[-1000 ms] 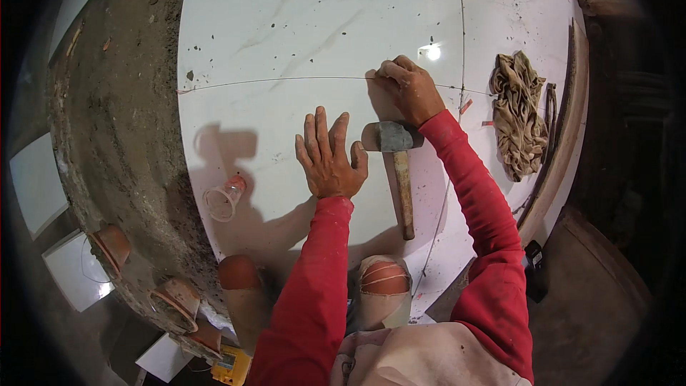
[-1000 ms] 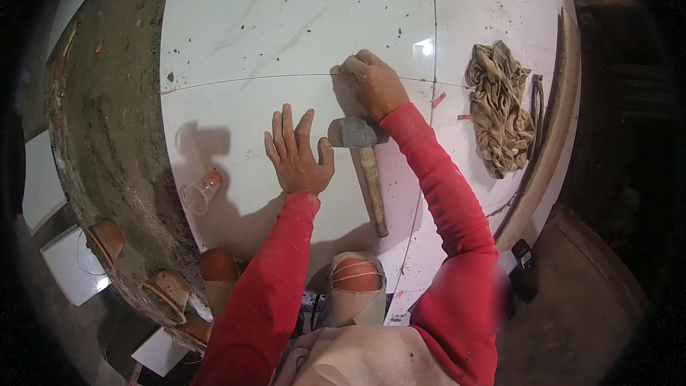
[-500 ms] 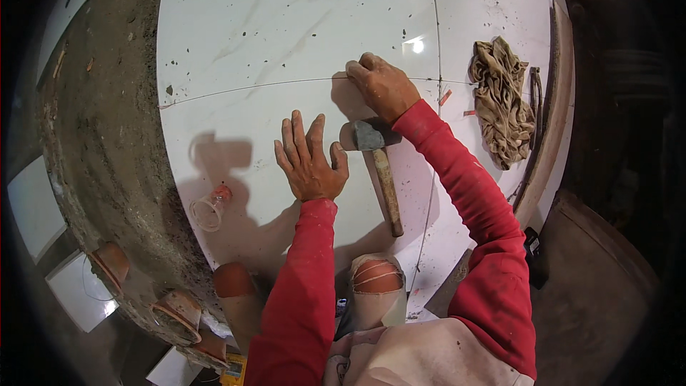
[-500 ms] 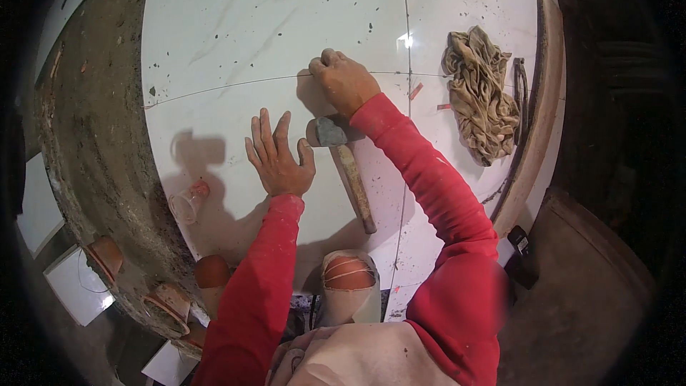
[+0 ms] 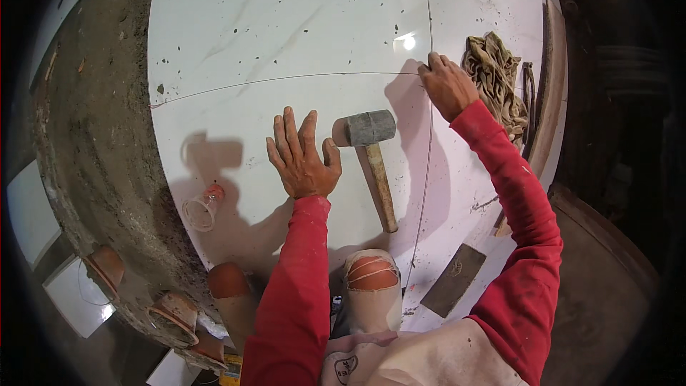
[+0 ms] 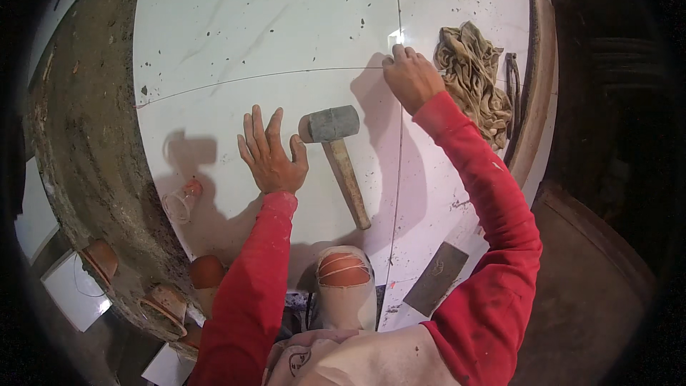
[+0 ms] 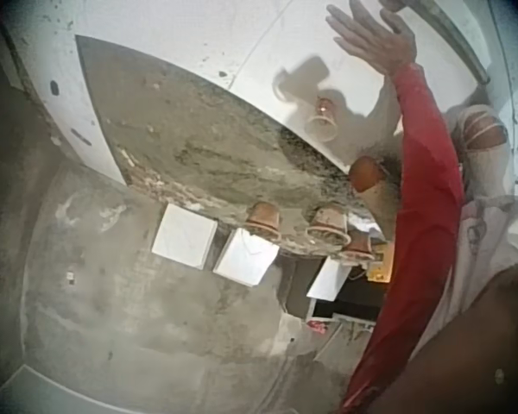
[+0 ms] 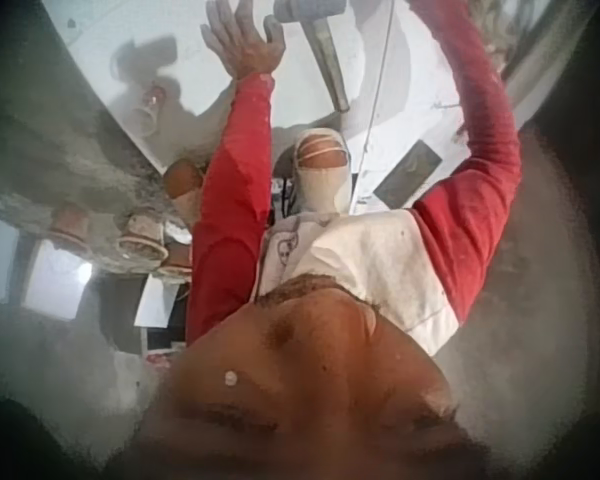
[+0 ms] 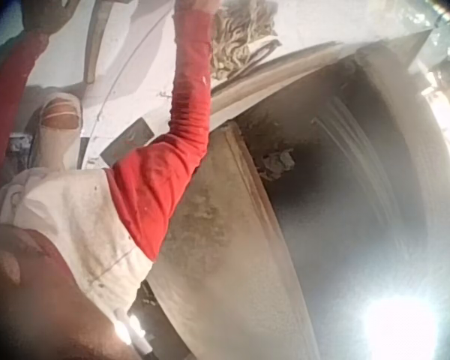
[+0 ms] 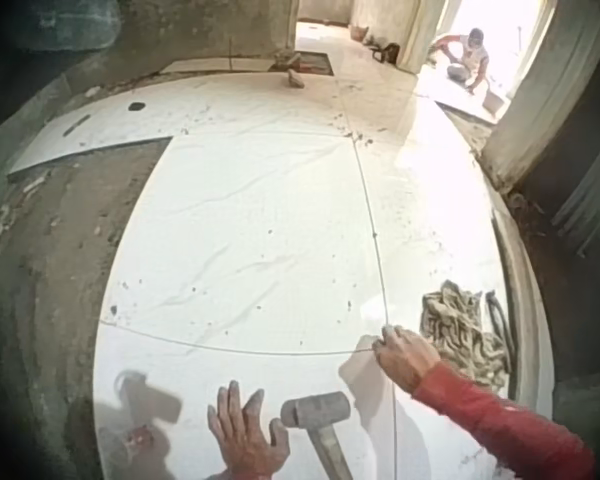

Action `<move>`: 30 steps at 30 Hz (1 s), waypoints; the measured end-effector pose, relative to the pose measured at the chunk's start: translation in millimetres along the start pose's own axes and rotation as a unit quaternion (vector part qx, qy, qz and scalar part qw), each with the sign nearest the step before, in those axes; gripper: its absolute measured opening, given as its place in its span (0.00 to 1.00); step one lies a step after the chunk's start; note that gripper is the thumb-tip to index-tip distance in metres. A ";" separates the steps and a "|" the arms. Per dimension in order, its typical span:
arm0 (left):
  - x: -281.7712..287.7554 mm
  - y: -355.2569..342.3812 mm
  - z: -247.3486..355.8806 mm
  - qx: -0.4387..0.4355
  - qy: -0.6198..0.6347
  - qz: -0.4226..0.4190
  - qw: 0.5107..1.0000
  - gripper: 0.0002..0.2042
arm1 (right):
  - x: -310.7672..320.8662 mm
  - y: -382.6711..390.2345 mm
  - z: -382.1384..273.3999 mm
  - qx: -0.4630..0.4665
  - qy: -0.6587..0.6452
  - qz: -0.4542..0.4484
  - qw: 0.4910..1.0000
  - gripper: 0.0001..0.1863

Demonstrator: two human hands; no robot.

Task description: The person taps a floor tile with a rubber mallet, wipes the surface with a cloth, and pours liquid from a cup into the gaps between tiles before spreading it with a trowel.

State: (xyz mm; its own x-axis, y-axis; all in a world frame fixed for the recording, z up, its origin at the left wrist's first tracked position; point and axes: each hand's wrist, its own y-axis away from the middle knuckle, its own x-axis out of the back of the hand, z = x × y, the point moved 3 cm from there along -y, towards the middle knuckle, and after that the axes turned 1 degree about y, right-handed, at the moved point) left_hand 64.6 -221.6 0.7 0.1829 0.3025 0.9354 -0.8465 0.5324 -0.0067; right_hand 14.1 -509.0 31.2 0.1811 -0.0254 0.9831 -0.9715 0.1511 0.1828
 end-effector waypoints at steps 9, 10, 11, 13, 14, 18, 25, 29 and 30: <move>1.3 -1.3 -4.2 0.001 0.002 0.016 1.000 0.30 | 5.1 90.8 128.9 -0.309 -0.193 0.091 0.927 0.12; -0.1 -1.1 -0.7 -0.002 0.000 0.015 1.000 0.30 | -25.8 120.1 149.2 -0.339 -0.247 0.080 0.904 0.15; -2.1 -1.1 3.6 -0.004 -0.001 0.012 1.000 0.30 | -51.8 148.3 167.8 -0.369 -0.298 0.068 0.878 0.18; -1.8 -1.3 3.5 -0.003 -0.002 0.012 1.000 0.30 | -61.7 158.1 170.8 -0.455 -0.363 0.032 0.813 0.19; -1.5 -0.7 2.7 -0.005 0.002 0.010 1.000 0.30 | -42.4 153.9 161.5 -0.483 -0.308 0.020 0.819 0.18; -0.1 -1.4 -0.4 -0.003 -0.001 0.017 1.000 0.30 | -25.0 142.8 136.3 -0.416 -0.015 0.170 0.893 0.11; -1.0 1.0 2.0 -0.003 -0.003 0.007 1.000 0.30 | -17.8 17.6 44.1 -0.343 -0.459 0.201 0.795 0.11; -0.9 -0.9 2.0 -0.006 0.000 0.005 1.000 0.30 | -24.6 -16.7 40.6 -0.369 -0.392 0.187 0.822 0.15; -1.4 -1.2 0.2 0.000 0.002 0.001 1.000 0.31 | -22.1 -21.2 40.9 -0.384 -0.302 0.192 0.851 0.17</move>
State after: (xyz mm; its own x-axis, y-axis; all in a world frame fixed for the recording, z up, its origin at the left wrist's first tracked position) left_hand 65.2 -222.8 -0.6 0.1832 0.3070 0.9339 -0.8463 0.5326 -0.0090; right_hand 24.4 -552.1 5.7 -0.4640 -0.2960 0.8349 -0.5123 0.8586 0.0197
